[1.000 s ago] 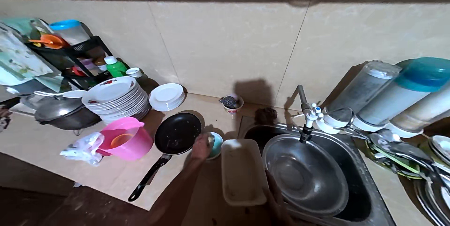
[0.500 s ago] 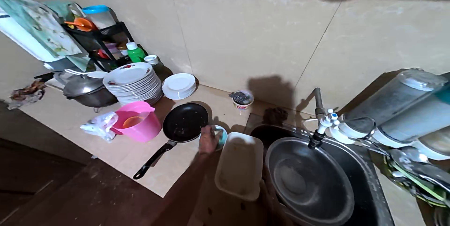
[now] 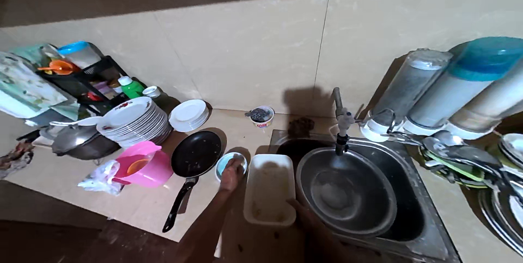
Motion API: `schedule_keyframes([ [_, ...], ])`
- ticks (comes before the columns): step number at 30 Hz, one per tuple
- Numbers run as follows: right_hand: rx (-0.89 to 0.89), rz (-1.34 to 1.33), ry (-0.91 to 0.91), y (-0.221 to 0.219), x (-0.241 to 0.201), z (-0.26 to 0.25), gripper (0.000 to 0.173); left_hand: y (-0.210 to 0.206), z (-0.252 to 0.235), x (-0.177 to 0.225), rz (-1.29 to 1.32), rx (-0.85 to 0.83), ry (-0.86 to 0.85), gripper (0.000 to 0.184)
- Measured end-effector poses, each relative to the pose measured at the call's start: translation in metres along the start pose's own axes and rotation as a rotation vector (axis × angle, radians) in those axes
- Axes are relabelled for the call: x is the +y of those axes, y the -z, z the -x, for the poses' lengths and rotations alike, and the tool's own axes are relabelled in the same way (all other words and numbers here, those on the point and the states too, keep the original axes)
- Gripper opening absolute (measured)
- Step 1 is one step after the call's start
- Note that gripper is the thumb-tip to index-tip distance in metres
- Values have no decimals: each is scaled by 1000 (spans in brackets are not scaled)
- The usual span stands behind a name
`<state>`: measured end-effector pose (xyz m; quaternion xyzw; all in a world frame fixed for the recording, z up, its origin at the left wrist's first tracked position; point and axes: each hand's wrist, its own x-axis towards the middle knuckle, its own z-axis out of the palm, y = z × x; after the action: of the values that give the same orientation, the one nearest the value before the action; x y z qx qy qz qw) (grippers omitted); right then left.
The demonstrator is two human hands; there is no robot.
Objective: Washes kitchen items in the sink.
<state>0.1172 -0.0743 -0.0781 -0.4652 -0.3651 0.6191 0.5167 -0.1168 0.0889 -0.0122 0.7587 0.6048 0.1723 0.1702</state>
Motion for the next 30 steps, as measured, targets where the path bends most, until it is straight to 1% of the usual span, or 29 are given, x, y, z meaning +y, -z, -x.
schedule_keyframes([
  [1, -4, -40, -1, 3, 4, -4, 84, 2, 0, -7, 32, 8, -58, 31],
  [2, -14, -71, 3, 5, 7, -8, 86, 6, 1, -13, 24, 24, -58, 29],
  [5, -32, -107, 23, 7, 12, -8, 90, 6, 5, -7, -70, 106, 130, 33],
  [6, -31, -93, 41, 6, 11, -6, 89, 2, 9, 0, -74, 104, 149, 32],
  [7, -37, -72, 62, 5, 9, -3, 88, 1, 12, 6, -60, 87, 121, 31],
  [9, -64, -19, 118, 1, 6, 4, 85, 5, 16, 4, -6, 45, 2, 30],
  [10, -90, 13, 141, -1, 5, 7, 85, 9, 16, 1, 10, 23, -9, 30],
  [12, -133, 91, 149, -5, 6, 12, 85, 12, 13, -5, 5, 39, 77, 31],
  [14, -137, 191, 125, -7, 10, 17, 83, 3, 16, -10, -14, 80, 118, 35],
  [16, -82, 280, 107, -6, 12, 23, 83, 3, 25, -13, -71, 6, 50, 43],
  [18, -19, 321, 108, -4, 14, 27, 83, 5, 36, -19, -199, -65, -45, 55],
  [19, 4, 330, 113, -5, 15, 30, 82, 6, 42, -22, -256, -92, -64, 59],
  [21, 35, 333, 105, -5, 13, 33, 77, 6, 49, -25, -323, -110, -77, 61],
  [24, 64, 362, 110, -5, 13, 34, 75, 6, 56, -31, -313, -91, -127, 57],
  [27, 72, 353, 135, -10, 10, 37, 71, 16, 56, -39, -232, -148, -176, 61],
  [28, 74, 353, 142, -10, 9, 37, 69, 21, 55, -43, -147, -146, -182, 60],
  [30, 73, 373, 147, -12, 10, 37, 70, 30, 54, -46, 160, -32, -119, 53],
])
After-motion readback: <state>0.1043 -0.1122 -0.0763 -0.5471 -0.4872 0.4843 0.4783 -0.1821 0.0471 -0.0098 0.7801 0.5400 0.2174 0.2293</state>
